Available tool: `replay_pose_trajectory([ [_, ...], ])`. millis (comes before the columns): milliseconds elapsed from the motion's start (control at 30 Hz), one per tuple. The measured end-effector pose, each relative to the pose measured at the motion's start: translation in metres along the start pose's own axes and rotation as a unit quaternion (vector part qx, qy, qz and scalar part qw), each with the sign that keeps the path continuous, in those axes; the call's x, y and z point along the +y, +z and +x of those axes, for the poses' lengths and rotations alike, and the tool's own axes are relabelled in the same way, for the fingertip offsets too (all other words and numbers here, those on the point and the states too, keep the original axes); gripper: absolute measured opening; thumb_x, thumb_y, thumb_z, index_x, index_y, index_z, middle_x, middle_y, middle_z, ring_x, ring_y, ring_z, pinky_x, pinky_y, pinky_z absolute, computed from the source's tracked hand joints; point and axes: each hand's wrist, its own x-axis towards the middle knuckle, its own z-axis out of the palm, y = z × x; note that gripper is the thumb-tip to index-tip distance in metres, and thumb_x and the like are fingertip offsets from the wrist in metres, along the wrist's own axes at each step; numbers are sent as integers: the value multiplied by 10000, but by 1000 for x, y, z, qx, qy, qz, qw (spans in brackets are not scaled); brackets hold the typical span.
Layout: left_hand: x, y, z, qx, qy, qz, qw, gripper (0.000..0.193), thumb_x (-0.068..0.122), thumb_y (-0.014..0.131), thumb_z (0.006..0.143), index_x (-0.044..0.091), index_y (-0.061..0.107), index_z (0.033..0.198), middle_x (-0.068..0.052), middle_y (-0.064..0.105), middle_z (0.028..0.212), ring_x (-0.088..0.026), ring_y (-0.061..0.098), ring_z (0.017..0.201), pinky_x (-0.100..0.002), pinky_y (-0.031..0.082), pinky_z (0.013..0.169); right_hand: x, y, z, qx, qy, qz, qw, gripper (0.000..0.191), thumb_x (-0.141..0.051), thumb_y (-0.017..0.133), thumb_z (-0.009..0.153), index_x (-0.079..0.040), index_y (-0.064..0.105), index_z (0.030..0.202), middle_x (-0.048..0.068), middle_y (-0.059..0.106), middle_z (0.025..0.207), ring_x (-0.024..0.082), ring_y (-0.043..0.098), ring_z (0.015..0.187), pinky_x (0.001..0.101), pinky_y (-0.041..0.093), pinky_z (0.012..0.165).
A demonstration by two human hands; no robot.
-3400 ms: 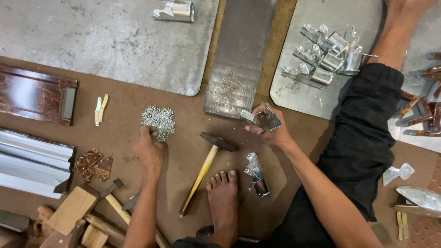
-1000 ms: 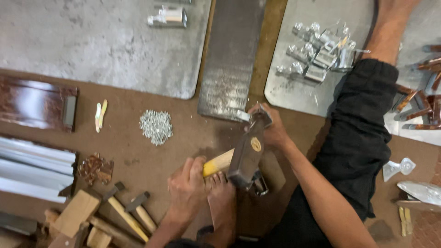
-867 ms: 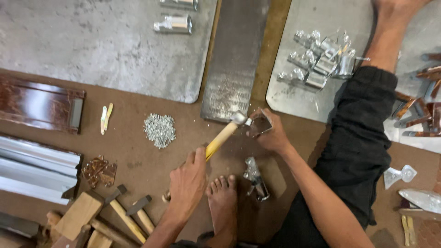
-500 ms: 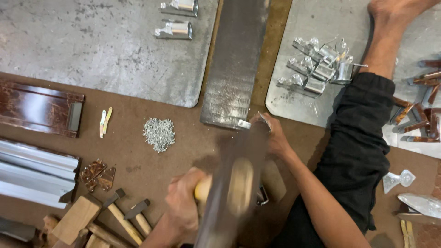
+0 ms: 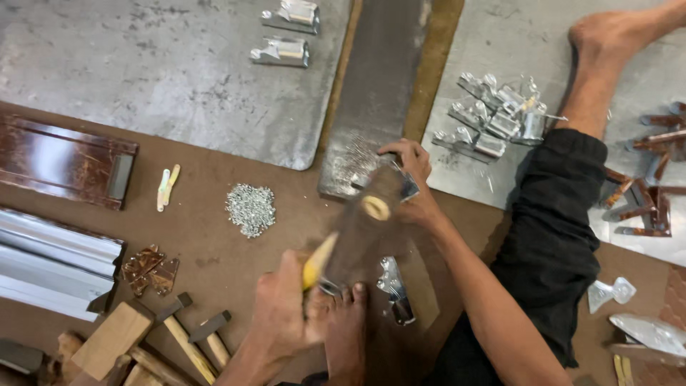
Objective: The person sits on the floor of a metal workshop and hammers aluminum pieces one at a time on a steel anvil block, flattening and shaping them with a hammer, then sets the finished pieces on a metal tray beside them.
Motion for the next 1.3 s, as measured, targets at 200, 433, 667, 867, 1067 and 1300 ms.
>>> replay_pose_trajectory([
  [200,2,12,28,-118,-239,78,961,302,309,599,988,43,482,1069,-252,641,705,-515,631,660,-578,445,529,-4,3,10,-4,63,13,998,630,-407,980,467,-117,685,942,69,499,1257,363,351,1302,493,274,1079],
  [433,16,-10,5,-11,-166,47,985,368,311,713,888,43,539,1070,-225,664,708,-486,668,690,-524,491,516,-2,-33,-8,-15,147,69,987,452,-353,902,617,-106,681,925,6,612,865,204,614,832,344,490,804],
  [667,8,24,23,7,43,79,996,346,171,711,821,70,549,1110,-153,693,769,-356,703,633,-490,512,562,10,-14,-5,41,119,123,984,467,-277,874,706,-89,591,1027,102,545,895,288,526,854,403,451,750],
  [867,-24,60,25,-112,-114,164,973,223,158,622,959,67,456,1077,-248,655,813,-513,624,673,-617,458,555,6,-13,0,33,63,-74,995,635,-290,894,545,-93,608,1076,108,593,986,329,532,962,447,381,815],
  [1067,-22,65,32,-115,-110,189,969,190,171,547,954,85,431,1078,-264,658,783,-534,625,708,-628,456,593,6,-12,-1,15,87,-93,992,677,-233,886,540,-93,614,1144,106,603,1035,334,541,1023,447,383,852],
  [1300,-78,61,-49,-49,-300,-23,953,428,289,643,906,88,524,1265,-292,677,769,-502,683,703,-557,540,571,-37,-56,-45,-179,371,46,910,701,-293,876,671,-86,533,1246,156,743,954,281,725,856,415,577,815],
])
